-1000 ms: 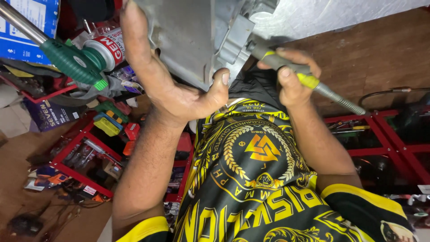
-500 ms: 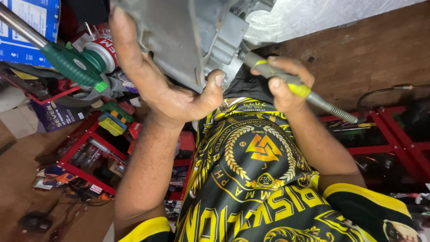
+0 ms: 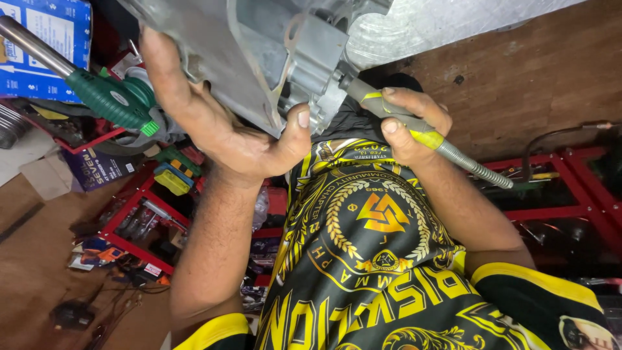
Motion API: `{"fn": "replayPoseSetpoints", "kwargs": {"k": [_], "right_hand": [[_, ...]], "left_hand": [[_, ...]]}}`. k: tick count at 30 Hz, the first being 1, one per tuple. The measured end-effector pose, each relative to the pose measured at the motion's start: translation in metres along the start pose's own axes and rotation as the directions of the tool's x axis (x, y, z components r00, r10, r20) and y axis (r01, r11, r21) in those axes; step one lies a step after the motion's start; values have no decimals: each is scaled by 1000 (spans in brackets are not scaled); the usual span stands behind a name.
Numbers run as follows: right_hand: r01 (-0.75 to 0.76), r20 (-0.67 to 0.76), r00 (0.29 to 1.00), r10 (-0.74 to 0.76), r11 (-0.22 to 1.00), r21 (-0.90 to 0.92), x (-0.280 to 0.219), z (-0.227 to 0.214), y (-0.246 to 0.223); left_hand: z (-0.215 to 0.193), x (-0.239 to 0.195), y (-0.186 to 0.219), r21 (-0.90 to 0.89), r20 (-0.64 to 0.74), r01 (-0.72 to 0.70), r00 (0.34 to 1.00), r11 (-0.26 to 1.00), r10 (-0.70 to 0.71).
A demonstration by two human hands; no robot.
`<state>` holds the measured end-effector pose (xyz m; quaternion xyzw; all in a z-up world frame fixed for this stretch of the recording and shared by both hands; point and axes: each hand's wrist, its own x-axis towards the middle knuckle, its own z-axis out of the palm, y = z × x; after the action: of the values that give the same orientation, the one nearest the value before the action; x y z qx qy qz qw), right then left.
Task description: Cleaning and smoothing the gasket surface of a motorcycle engine crankcase using a rotary tool
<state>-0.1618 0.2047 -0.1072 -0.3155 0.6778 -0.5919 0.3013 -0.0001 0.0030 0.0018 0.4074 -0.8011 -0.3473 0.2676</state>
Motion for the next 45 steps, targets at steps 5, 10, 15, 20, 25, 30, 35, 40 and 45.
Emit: {"fn": "replayPoseSetpoints", "kwargs": {"k": [5,10,15,20,25,30,35,40,45], "right_hand": [[-5,-40,999,8,996,91,0,2,4],[60,-35,998,-57,994,95,8,6,16],[31,-16,999,-30,997,76,17,3,0],[117,-1,993,-118,990,84,13,10,11],[107,23,994,-108,993,40,16,7,1],[152,28,988,-154,987,44,17,6,3],[118,35,992,-119,992,34,9,4,3],[103,7,995,-103,995,15,11,3,3],[76,35,996,-76,997,5,9,-1,-3]], "left_hand": [[0,0,-1,-13,19,-3,1000,1000,3],[4,6,0,-70,-13,-32,999,997,31],[3,6,0,-89,-2,-19,1000,996,19],[3,5,0,-74,-18,-20,1000,997,19],[2,3,-1,-57,-15,-18,1000,998,17],[3,5,-2,-39,-13,-36,999,999,35],[3,5,1,-42,-11,-26,1000,999,26],[3,3,-1,-35,-4,-8,1000,999,8],[1,3,-1,-10,7,-17,1000,1000,17]]}}
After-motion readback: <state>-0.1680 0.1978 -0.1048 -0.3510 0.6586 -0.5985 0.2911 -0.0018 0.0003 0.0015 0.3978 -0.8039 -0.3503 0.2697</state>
